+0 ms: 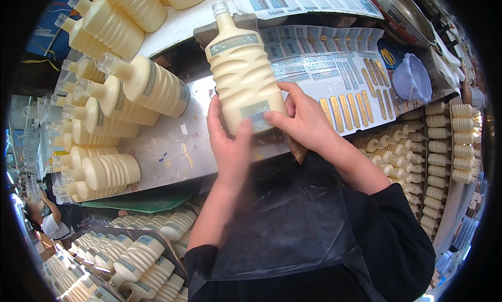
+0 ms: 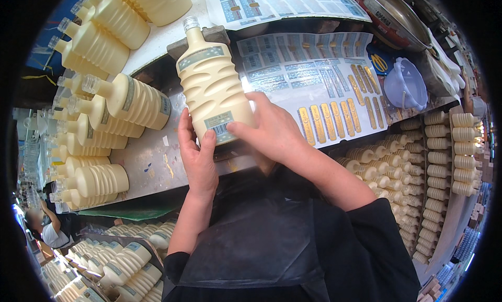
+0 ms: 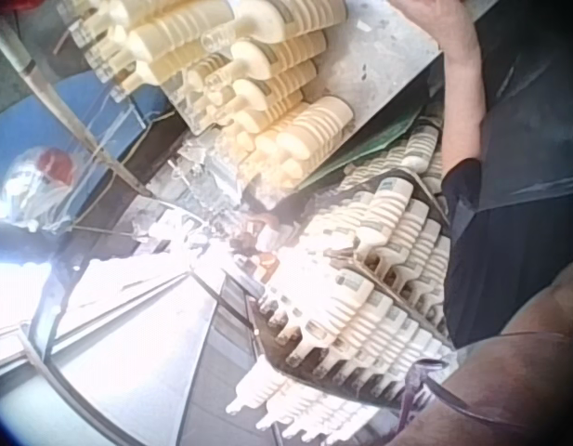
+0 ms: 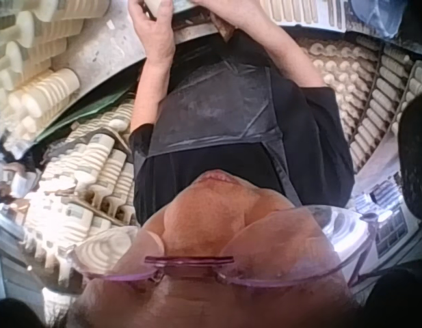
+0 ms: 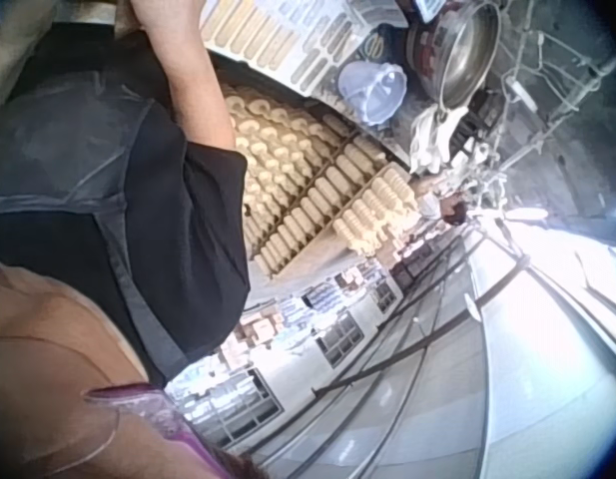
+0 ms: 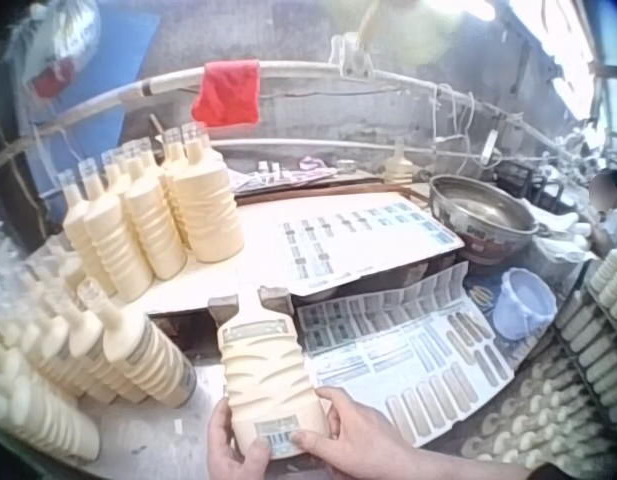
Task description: The person applies adhesive labels to the neck and body of cream-colored plastic bottles. They peel each label from a sheet, position it on the bottle, and smooth it down with their fingers. Finished bottles are placed on a nearby table.
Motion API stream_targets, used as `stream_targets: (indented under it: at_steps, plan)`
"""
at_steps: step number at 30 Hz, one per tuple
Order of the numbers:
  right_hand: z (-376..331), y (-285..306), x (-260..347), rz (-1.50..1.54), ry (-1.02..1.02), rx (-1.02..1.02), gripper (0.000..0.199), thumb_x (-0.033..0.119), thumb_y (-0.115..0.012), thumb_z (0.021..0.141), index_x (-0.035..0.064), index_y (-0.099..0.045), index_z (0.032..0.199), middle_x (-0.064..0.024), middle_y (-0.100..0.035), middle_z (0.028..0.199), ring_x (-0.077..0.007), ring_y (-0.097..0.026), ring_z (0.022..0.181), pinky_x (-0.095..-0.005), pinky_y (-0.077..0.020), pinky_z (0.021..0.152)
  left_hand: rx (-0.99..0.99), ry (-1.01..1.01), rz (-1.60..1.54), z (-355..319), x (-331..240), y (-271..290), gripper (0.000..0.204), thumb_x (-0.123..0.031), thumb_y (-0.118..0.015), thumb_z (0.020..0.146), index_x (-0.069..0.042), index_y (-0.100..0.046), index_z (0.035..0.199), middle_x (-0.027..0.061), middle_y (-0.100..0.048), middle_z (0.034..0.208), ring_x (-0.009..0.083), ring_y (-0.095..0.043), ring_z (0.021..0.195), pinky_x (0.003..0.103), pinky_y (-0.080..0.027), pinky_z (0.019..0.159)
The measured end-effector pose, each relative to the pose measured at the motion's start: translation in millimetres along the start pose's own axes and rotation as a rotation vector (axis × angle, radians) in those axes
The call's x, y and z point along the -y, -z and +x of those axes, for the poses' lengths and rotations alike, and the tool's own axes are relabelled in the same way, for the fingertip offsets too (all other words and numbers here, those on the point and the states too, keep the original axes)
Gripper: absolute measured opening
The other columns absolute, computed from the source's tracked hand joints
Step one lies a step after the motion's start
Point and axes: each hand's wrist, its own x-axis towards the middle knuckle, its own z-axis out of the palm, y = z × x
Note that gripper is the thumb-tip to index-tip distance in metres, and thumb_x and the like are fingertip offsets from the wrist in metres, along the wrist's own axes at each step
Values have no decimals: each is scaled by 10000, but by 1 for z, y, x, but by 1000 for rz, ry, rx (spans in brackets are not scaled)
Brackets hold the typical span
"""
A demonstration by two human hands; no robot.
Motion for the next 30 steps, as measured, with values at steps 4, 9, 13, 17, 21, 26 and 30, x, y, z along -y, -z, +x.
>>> stream_targets:
  at_steps: [4,9,13,17,21,26,30]
  plan:
    - [11,22,-6,412,4,36,442,338,-630,1010,20,-603,1316,-17,-629,874,-106,-614,833,-277,-505,735,7,-16,101,-1,-6,-2,943,-144,-750,843,32,-210,1596,255,-360,1560,337,-438,1413,438,-380,1168]
    - [7,23,13,173,436,-191,285,49,-682,934,14,-650,1215,-22,-642,1064,-113,-661,1005,-270,-547,871,-1,-56,214,2,2,-1,987,-169,-781,811,30,-211,1593,284,-358,1551,364,-426,1422,465,-370,1174]
    - [5,11,28,-197,720,-255,327,68,-763,809,26,-672,1120,-165,-698,985,-364,-701,877,-415,-567,771,-18,-90,269,0,7,0,954,-200,-778,835,21,-239,1590,271,-375,1532,357,-434,1410,469,-364,1178]
    - [4,15,24,-382,1037,-426,282,89,-743,782,49,-690,1056,-103,-702,965,-279,-709,811,-374,-551,690,-10,-79,219,-1,16,12,774,-224,-711,935,13,-335,1568,207,-392,1524,317,-463,1382,446,-378,1171]
    - [-29,-6,11,-453,1222,-174,294,0,-723,763,30,-744,1055,-111,-736,1023,-231,-720,806,-324,-571,681,3,18,-132,5,16,18,538,-161,-537,1056,1,-398,1550,125,-473,1484,251,-468,1372,405,-399,1154]
    - [-13,-5,16,161,563,-434,330,52,-614,919,19,-554,1242,-203,-662,1018,-409,-671,899,-444,-556,799,-106,-163,184,6,20,6,609,-232,-571,1008,22,-391,1531,199,-500,1400,303,-479,1320,449,-344,1160]
    - [-17,-22,14,53,493,-214,378,31,-581,927,3,-505,1296,-246,-576,1222,-437,-578,1158,-492,-469,998,-150,-292,686,10,8,-7,755,-322,-662,894,23,-374,1500,223,-486,1343,402,-441,1288,506,-309,1148]
